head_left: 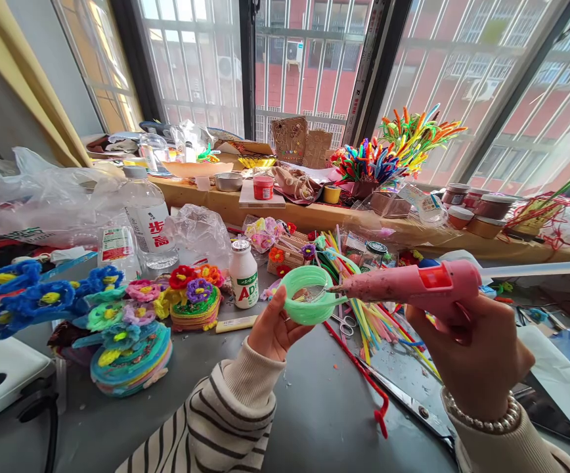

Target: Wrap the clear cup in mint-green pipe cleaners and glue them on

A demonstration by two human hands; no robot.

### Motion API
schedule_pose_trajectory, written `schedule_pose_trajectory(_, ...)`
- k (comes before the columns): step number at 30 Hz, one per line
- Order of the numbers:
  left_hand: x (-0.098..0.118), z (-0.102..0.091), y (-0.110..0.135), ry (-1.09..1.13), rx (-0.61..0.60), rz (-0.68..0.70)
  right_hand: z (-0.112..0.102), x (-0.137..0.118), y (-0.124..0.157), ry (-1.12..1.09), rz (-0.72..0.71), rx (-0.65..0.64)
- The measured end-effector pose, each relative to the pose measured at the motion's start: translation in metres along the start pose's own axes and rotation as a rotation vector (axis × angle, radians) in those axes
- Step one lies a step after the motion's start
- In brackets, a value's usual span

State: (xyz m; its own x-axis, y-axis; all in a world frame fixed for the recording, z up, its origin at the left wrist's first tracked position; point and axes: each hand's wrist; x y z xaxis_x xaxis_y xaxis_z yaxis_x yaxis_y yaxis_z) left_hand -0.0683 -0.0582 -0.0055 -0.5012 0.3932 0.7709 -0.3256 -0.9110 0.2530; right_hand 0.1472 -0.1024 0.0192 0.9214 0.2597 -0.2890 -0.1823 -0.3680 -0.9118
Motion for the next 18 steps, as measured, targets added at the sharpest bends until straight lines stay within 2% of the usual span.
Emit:
schedule_pose_trajectory(9, 0.0005, 0.0032, 0.0010, -0.001, 0.045, 0.005, -0.0011, 0.0000, 0.0004, 0.049, 0.022, -0.003)
schedule_pose_trajectory(13, -0.0003, 0.0005, -0.0004, -0.009, 0.019, 0.005, 0.0001, 0.0037, 0.0042, 0.080, -0.009, 0.025)
schedule_pose_trajectory(18, -0.0001, 0.0034, 0.0004, 0.014, 0.020, 0.013, 0.0007, 0.0059, 0.0024, 0.051, -0.006, 0.002)
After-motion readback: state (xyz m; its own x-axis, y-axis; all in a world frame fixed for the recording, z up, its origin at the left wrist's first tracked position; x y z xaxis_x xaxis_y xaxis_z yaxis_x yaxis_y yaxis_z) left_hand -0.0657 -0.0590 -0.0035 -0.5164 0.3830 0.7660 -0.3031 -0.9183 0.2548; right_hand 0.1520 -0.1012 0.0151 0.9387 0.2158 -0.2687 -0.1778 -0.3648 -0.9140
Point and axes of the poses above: each hand's wrist, its own y-axis away from the middle knuckle, its own z-axis out of the palm, x = y × z, and after that the axes turned 13 degrees about -y, right-handed
